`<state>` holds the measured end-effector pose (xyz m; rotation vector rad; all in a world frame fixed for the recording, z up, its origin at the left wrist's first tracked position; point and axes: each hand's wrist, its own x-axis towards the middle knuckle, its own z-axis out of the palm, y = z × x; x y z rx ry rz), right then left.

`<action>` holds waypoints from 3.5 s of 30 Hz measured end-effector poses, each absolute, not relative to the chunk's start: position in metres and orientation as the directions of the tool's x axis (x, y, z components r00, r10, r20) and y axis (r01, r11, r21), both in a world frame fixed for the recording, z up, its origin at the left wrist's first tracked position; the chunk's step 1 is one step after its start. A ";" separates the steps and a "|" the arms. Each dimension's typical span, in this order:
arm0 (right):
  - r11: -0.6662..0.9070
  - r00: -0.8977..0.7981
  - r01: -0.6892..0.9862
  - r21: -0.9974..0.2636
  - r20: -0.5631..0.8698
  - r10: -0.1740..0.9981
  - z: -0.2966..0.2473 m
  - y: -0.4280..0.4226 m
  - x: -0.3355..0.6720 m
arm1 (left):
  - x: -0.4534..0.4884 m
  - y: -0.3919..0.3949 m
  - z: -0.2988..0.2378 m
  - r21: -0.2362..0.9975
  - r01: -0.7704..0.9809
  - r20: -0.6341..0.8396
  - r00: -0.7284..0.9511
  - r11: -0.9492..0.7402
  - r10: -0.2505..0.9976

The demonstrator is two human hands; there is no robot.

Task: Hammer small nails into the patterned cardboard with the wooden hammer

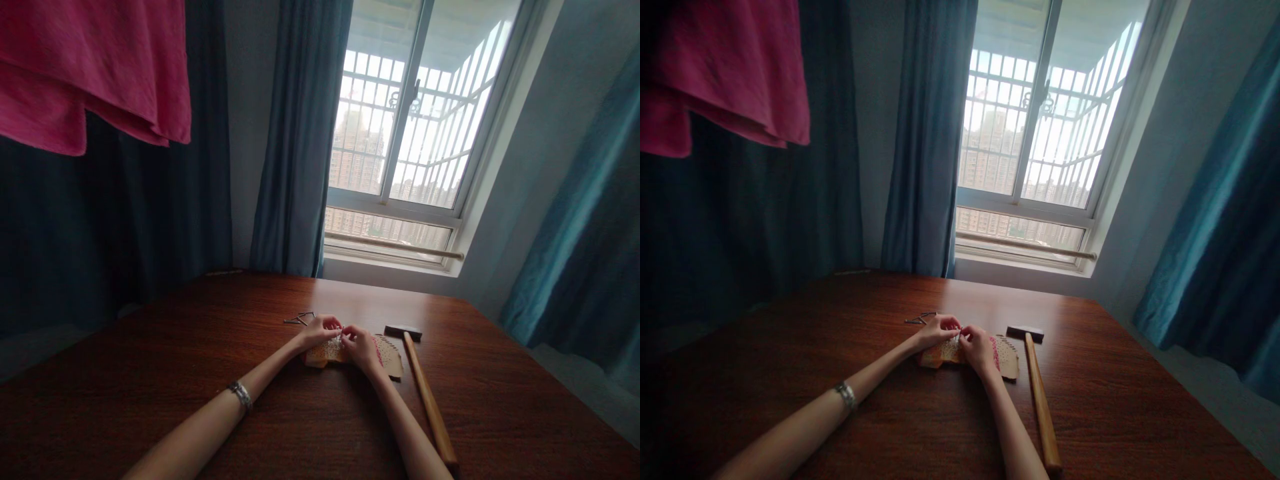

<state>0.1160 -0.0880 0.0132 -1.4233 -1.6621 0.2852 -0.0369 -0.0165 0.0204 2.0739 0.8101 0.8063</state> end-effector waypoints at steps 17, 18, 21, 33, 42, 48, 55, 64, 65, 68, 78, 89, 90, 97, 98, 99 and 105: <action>0.242 0.036 0.693 -0.679 0.368 0.929 0.021 -0.091 0.122 | -0.033 -0.015 0.012 0.773 0.302 0.339 0.546 -0.558 0.766; 0.233 0.023 0.691 -0.684 0.343 0.939 0.026 -0.095 0.129 | -0.033 -0.015 0.011 0.776 0.304 0.335 0.545 -0.553 0.769; 0.170 0.051 0.711 -0.683 0.292 0.955 0.043 -0.118 0.164 | -0.033 -0.015 0.009 0.782 0.323 0.312 0.538 -0.534 0.783; -0.562 0.552 0.827 -0.034 0.243 0.798 0.009 -0.249 0.187 | -0.032 -0.009 -0.001 0.774 0.312 0.336 0.535 -0.551 0.775; -0.335 0.500 0.693 -0.638 0.090 0.861 0.026 -0.247 0.205 | -0.034 -0.009 -0.001 0.783 0.280 0.338 0.559 -0.556 0.757; -0.057 0.409 -0.098 -0.994 -0.092 0.908 0.050 -0.261 0.173 | -0.033 -0.008 -0.002 0.788 0.277 0.332 0.561 -0.549 0.759; -0.173 0.058 -0.373 -0.911 -0.210 0.976 0.080 -0.269 0.144 | -0.034 -0.010 -0.002 0.779 0.306 0.330 0.540 -0.546 0.774; -0.171 0.044 -0.297 -0.940 -0.192 0.980 0.082 -0.260 0.124 | -0.035 -0.015 0.006 0.801 0.244 0.337 0.572 -0.547 0.748; -0.168 0.040 -0.292 -0.941 -0.188 0.981 0.081 -0.259 0.123 | -0.035 -0.015 0.006 0.797 0.249 0.336 0.575 -0.551 0.746; -0.168 0.031 -0.293 -0.941 -0.185 0.982 0.078 -0.259 0.124 | -0.035 -0.016 0.007 0.781 0.267 0.337 0.581 -0.565 0.741; -0.172 0.020 -0.305 -0.937 -0.187 0.982 0.077 -0.262 0.120 | -0.035 -0.018 0.009 0.745 0.305 0.352 0.575 -0.593 0.739; -0.176 0.039 -0.311 -0.934 -0.197 0.980 0.076 -0.263 0.114 | -0.035 -0.016 0.009 0.696 0.363 0.346 0.586 -0.619 0.733; -0.169 0.037 -0.314 -0.934 -0.190 0.981 0.077 -0.262 0.114 | -0.035 -0.017 0.009 0.696 0.357 0.353 0.586 -0.624 0.729; -0.177 0.054 -0.298 -0.938 -0.201 0.978 0.079 -0.260 0.113 | -0.037 -0.018 0.012 0.696 0.356 0.348 0.593 -0.624 0.727; -0.172 0.045 -0.292 -0.941 -0.194 0.980 0.080 -0.260 0.113 | -0.037 -0.018 0.012 0.697 0.351 0.351 0.593 -0.625 0.724; -0.164 0.036 -0.292 -0.942 -0.182 0.983 0.080 -0.260 0.113 | -0.037 -0.018 0.012 0.700 0.345 0.353 0.594 -0.625 0.723; -0.155 0.010 -0.308 -0.939 -0.166 0.986 0.080 -0.261 0.113 | -0.035 -0.018 0.011 0.722 0.358 0.324 0.581 -0.592 0.746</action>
